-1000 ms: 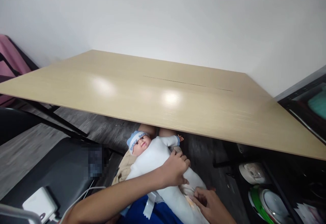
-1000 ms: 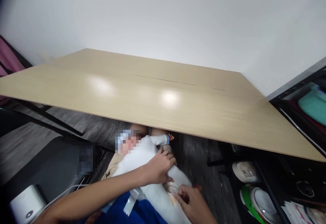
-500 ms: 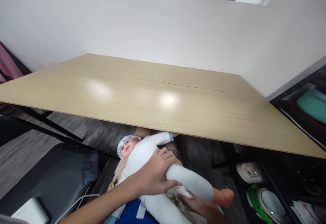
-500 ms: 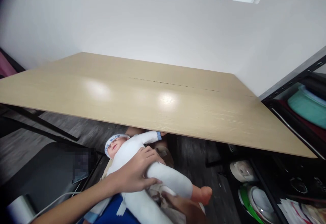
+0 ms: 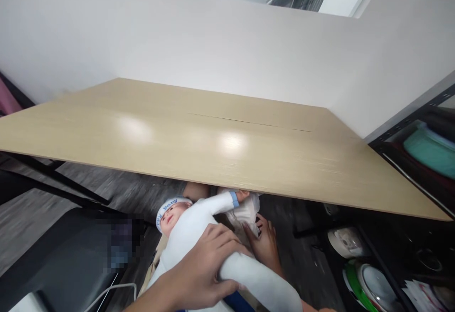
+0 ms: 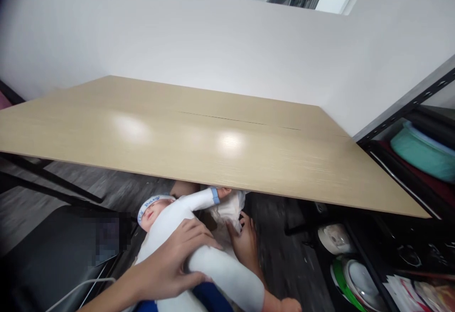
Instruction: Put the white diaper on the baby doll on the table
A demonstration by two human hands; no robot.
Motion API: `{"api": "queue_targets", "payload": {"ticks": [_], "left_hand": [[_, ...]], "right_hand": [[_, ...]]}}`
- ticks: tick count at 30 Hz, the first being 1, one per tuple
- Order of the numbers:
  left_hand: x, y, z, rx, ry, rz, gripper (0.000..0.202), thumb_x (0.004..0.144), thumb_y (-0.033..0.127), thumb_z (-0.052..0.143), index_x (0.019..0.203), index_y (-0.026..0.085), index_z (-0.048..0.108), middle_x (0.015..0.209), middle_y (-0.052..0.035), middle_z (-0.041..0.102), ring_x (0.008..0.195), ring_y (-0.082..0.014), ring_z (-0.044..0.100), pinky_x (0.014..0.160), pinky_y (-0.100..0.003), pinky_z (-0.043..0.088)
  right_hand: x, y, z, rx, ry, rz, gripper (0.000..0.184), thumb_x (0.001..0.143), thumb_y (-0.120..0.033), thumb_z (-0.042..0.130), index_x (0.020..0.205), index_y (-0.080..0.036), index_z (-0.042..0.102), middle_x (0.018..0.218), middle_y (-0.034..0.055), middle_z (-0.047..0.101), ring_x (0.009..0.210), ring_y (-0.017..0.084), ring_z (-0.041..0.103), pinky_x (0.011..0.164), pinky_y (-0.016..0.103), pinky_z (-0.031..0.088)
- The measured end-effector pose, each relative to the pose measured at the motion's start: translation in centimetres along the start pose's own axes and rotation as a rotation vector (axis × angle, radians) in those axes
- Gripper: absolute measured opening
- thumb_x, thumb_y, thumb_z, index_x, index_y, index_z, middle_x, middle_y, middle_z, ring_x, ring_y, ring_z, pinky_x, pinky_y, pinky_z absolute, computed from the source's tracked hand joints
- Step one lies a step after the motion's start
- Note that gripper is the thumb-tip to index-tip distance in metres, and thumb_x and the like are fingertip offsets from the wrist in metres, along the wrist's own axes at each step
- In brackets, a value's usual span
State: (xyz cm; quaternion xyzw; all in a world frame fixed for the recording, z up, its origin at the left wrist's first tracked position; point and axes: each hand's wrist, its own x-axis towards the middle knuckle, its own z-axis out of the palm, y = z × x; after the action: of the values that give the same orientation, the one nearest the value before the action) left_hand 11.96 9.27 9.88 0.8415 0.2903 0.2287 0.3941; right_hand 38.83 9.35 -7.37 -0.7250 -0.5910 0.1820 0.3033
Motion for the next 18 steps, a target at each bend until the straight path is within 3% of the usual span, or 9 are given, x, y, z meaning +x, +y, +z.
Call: {"api": "queue_targets", "payload": {"ticks": [2, 4, 7, 9, 13, 18], "left_hand": [[0.0, -0.3, 1.2, 0.038, -0.011, 0.012, 0.057, 0.093, 0.032, 0.087, 0.144, 0.036, 0.062, 0.130, 0.0010, 0.074, 0.122, -0.0257, 0.062, 0.110, -0.043, 0.042], [-0.2, -0.9, 2.5, 0.097, -0.006, 0.043, 0.057, 0.090, 0.033, 0.089, 0.141, 0.034, 0.064, 0.127, 0.0002, 0.074, 0.120, -0.0265, 0.062, 0.108, -0.043, 0.042], [-0.5, -2.1, 4.1, 0.216, 0.012, 0.113, 0.057, 0.087, 0.044, 0.092, 0.136, 0.031, 0.066, 0.119, -0.0008, 0.073, 0.115, -0.0267, 0.063, 0.103, -0.041, 0.044], [-0.6, -2.9, 4.7, 0.289, 0.004, 0.156, 0.053, 0.091, 0.050, 0.089, 0.134, 0.029, 0.066, 0.118, -0.0018, 0.074, 0.112, -0.0256, 0.064, 0.100, -0.040, 0.046], [-0.3, -4.0, 5.3, 0.365, 0.030, 0.224, 0.031, 0.104, 0.034, 0.077, 0.133, 0.028, 0.066, 0.112, -0.0010, 0.076, 0.105, -0.0224, 0.065, 0.093, -0.037, 0.045], [0.1, -4.6, 5.9, 0.333, 0.120, 0.293, 0.032, 0.110, 0.028, 0.069, 0.141, 0.030, 0.063, 0.108, 0.0012, 0.077, 0.098, -0.0211, 0.064, 0.087, -0.037, 0.040]], "right_hand": [[0.4, 0.0, 0.8, -0.067, 0.140, -0.022, 0.082, 0.096, -0.085, 0.055, 0.139, -0.016, 0.066, 0.116, 0.0191, 0.075, 0.111, 0.043, 0.072, 0.101, 0.060, 0.058], [0.4, -0.1, 1.4, -0.125, 0.178, -0.125, 0.084, 0.099, -0.082, 0.055, 0.150, -0.016, 0.060, 0.137, 0.0229, 0.069, 0.128, 0.044, 0.065, 0.111, 0.063, 0.053], [0.6, -0.3, 3.2, -0.194, 0.082, -0.288, 0.080, 0.103, -0.069, 0.059, 0.166, -0.021, 0.047, 0.166, 0.0205, 0.052, 0.153, 0.042, 0.048, 0.123, 0.060, 0.045], [1.5, -0.3, 5.1, -0.236, 0.023, -0.304, 0.082, 0.101, -0.059, 0.065, 0.171, -0.022, 0.043, 0.173, 0.0186, 0.046, 0.160, 0.042, 0.040, 0.126, 0.060, 0.042], [5.2, -0.2, 8.4, -0.242, -0.022, -0.263, 0.076, 0.093, -0.038, 0.065, 0.166, -0.019, 0.054, 0.168, 0.0189, 0.053, 0.158, 0.042, 0.045, 0.128, 0.058, 0.040], [9.1, -0.4, 8.7, -0.183, -0.060, -0.308, 0.060, 0.091, -0.028, 0.059, 0.150, -0.028, 0.070, 0.147, 0.0103, 0.071, 0.138, 0.036, 0.062, 0.118, 0.049, 0.049]]}}
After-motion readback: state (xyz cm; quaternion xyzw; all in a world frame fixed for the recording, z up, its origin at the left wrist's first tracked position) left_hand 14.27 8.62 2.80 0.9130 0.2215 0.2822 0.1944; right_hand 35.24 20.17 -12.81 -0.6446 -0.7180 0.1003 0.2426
